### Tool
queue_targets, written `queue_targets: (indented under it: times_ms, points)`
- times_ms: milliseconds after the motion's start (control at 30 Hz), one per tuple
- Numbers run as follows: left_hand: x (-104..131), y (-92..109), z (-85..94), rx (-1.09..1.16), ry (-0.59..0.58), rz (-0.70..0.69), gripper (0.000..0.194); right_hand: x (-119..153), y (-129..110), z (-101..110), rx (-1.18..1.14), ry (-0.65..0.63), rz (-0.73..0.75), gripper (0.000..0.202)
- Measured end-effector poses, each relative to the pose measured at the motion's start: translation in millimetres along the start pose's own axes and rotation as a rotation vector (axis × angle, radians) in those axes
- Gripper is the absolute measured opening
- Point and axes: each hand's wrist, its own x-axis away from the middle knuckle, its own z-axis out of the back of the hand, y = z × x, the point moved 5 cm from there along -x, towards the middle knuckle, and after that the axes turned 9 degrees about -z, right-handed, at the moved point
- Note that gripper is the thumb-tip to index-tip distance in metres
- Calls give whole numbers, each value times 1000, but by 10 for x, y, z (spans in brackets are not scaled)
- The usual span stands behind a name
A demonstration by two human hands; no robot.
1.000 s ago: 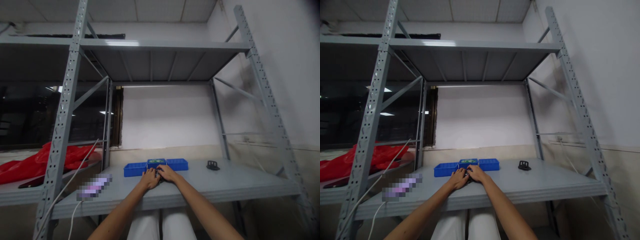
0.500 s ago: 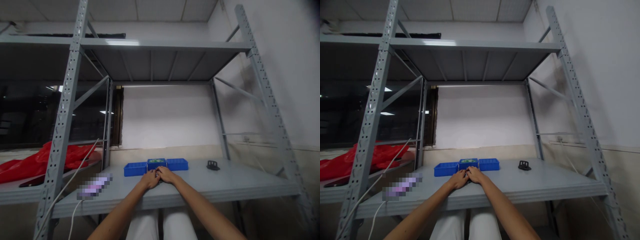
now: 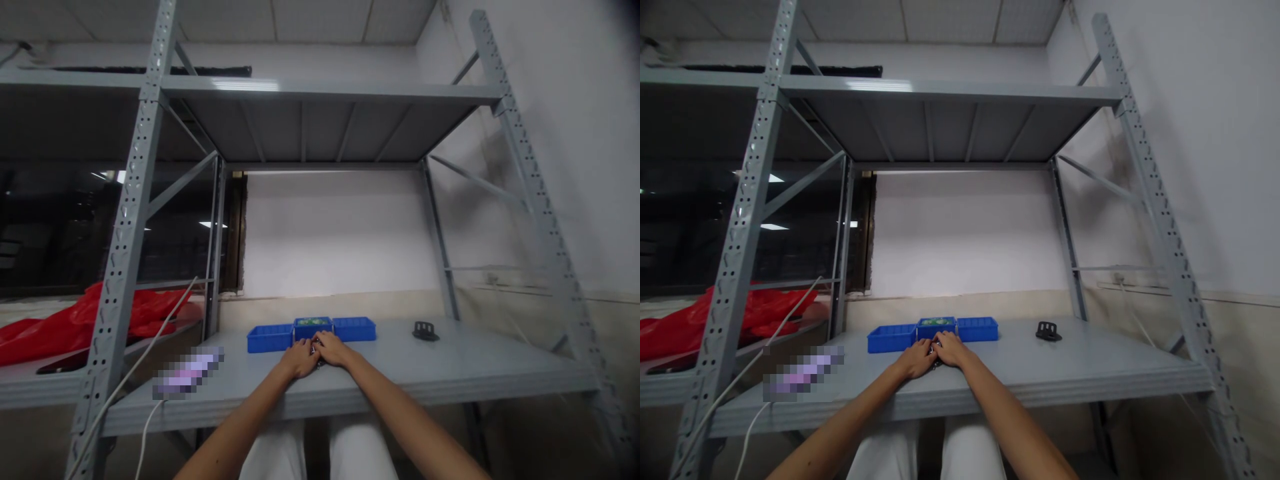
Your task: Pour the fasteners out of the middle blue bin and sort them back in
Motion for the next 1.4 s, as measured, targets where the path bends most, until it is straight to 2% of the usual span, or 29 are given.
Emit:
queue_targets:
  times_ms: [1400]
  points:
    - [-5, 1, -13, -7, 8, -18, 57, 30, -40, 39, 21, -19, -34, 30]
